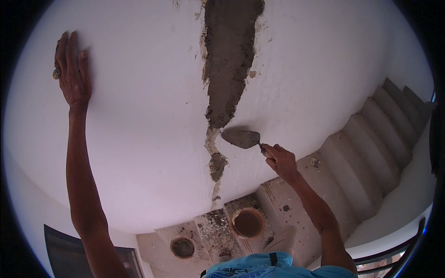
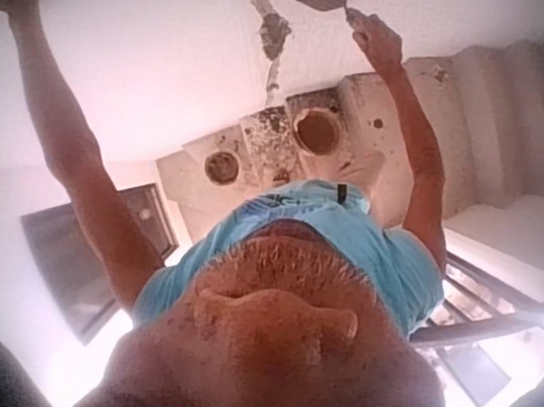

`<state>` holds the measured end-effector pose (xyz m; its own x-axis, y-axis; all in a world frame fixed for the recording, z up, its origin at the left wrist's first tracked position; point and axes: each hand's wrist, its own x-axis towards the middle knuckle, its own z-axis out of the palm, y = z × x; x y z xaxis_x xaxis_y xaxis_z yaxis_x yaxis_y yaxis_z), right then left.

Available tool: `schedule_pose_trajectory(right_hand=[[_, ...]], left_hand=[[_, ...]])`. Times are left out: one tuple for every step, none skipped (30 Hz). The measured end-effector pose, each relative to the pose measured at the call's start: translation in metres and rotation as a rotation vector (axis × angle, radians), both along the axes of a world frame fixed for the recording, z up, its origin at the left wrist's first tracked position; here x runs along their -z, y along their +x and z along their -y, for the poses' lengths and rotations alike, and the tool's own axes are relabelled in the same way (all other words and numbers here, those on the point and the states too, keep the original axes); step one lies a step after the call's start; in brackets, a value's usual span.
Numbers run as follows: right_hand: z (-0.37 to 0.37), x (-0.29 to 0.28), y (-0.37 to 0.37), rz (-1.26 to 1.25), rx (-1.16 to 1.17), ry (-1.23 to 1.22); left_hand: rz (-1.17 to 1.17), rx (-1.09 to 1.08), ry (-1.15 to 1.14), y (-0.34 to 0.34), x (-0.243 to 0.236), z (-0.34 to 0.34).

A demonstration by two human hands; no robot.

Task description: The person uses a trowel to apply and smooth cement into a vertical crack on a white wall. They repeatedly scoop material from a bucket and press it into the gap, working from the top of the crack downwards to fill the void.

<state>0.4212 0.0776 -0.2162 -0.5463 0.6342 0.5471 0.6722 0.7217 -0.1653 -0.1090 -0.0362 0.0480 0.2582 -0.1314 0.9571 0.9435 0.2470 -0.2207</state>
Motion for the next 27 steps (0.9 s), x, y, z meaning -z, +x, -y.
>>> schedule_pose_trajectory(right_hand=[[0.003, 0.003, -0.005, -0.089, -0.001, -0.011], [0.006, 0.006, -0.011, -0.178, -0.003, -0.023], [0.008, 0.007, -0.016, -0.266, -0.006, -0.035], [0.005, 0.002, -0.021, -0.311, -0.079, 0.084], [0.004, -0.007, -0.025, -0.277, -0.074, 0.102], [0.002, -0.019, -0.03, -0.242, -0.07, 0.121], [-0.002, -0.028, -0.034, -0.21, -0.067, 0.141], [-0.01, -0.037, -0.035, -0.148, -0.04, 0.214], [-0.015, -0.046, -0.035, -0.085, -0.019, 0.282], [-0.02, -0.056, -0.034, -0.02, -0.002, 0.348], [-0.026, -0.065, -0.035, 0.044, 0.017, 0.414], [-0.033, -0.075, -0.036, 0.086, 0.079, 0.523], [-0.042, -0.085, -0.033, 0.123, 0.123, 0.549], [-0.052, -0.096, -0.03, 0.159, 0.163, 0.571], [-0.059, -0.105, -0.028, 0.194, 0.203, 0.594], [-0.063, -0.112, -0.028, 0.21, 0.187, 0.62], [-0.062, -0.123, -0.026, 0.229, 0.182, 0.649], [-0.062, -0.133, -0.024, 0.247, 0.176, 0.677], [-0.063, -0.142, -0.021, 0.258, 0.175, 0.7], [-0.065, -0.151, -0.019, 0.267, 0.171, 0.72], [-0.068, -0.159, -0.017, 0.277, 0.166, 0.739], [-0.07, -0.166, -0.015, 0.298, 0.145, 0.786], [-0.072, -0.173, -0.014, 0.323, 0.148, 0.79], [-0.074, -0.181, -0.012, 0.348, 0.15, 0.795], [-0.075, -0.187, -0.011, 0.374, 0.149, 0.799], [-0.072, -0.194, -0.011, 0.384, 0.164, 0.795], [-0.073, -0.201, -0.01, 0.384, 0.16, 0.82]], left_hand=[[0.007, 0.004, -0.001, 0.0, -0.001, 0.0], [0.014, 0.008, -0.003, -0.001, -0.002, 0.0], [0.02, 0.006, -0.002, 0.0, -0.002, 0.0], [0.025, 0.001, -0.004, 0.0, -0.001, -0.001], [0.029, -0.002, -0.009, 0.0, -0.001, 0.0], [0.032, -0.002, -0.014, 0.001, 0.0, 0.0], [0.032, -0.002, -0.016, 0.002, 0.0, 0.002], [0.033, 0.003, -0.009, 0.004, -0.002, 0.003], [0.033, -0.006, -0.008, 0.006, -0.003, 0.003], [0.036, -0.019, -0.009, 0.007, -0.002, 0.004], [0.039, -0.032, -0.01, 0.007, -0.002, 0.005], [0.036, -0.04, -0.003, 0.007, -0.003, 0.005], [0.036, -0.044, 0.0, 0.007, -0.002, 0.003], [0.035, -0.052, 0.0, 0.006, -0.002, 0.003], [0.023, -0.039, -0.001, 0.006, -0.002, 0.003], [0.014, -0.035, -0.002, 0.005, -0.001, 0.005], [0.006, -0.02, 0.0, 0.005, -0.001, 0.005], [0.006, -0.029, 0.001, 0.005, -0.001, 0.005], [0.005, -0.035, 0.003, 0.005, -0.001, 0.004], [0.004, -0.045, 0.001, 0.005, -0.001, 0.003], [0.014, -0.049, 0.001, 0.006, 0.0, 0.002], [0.026, -0.054, 0.003, 0.006, 0.0, 0.003], [0.037, -0.059, 0.005, 0.005, 0.0, 0.003], [0.035, -0.054, 0.003, 0.004, -0.001, 0.003], [0.035, -0.051, 0.001, 0.003, 0.0, 0.003], [0.035, -0.049, -0.002, 0.002, 0.0, 0.003], [0.031, -0.03, -0.005, 0.002, 0.001, 0.003]])
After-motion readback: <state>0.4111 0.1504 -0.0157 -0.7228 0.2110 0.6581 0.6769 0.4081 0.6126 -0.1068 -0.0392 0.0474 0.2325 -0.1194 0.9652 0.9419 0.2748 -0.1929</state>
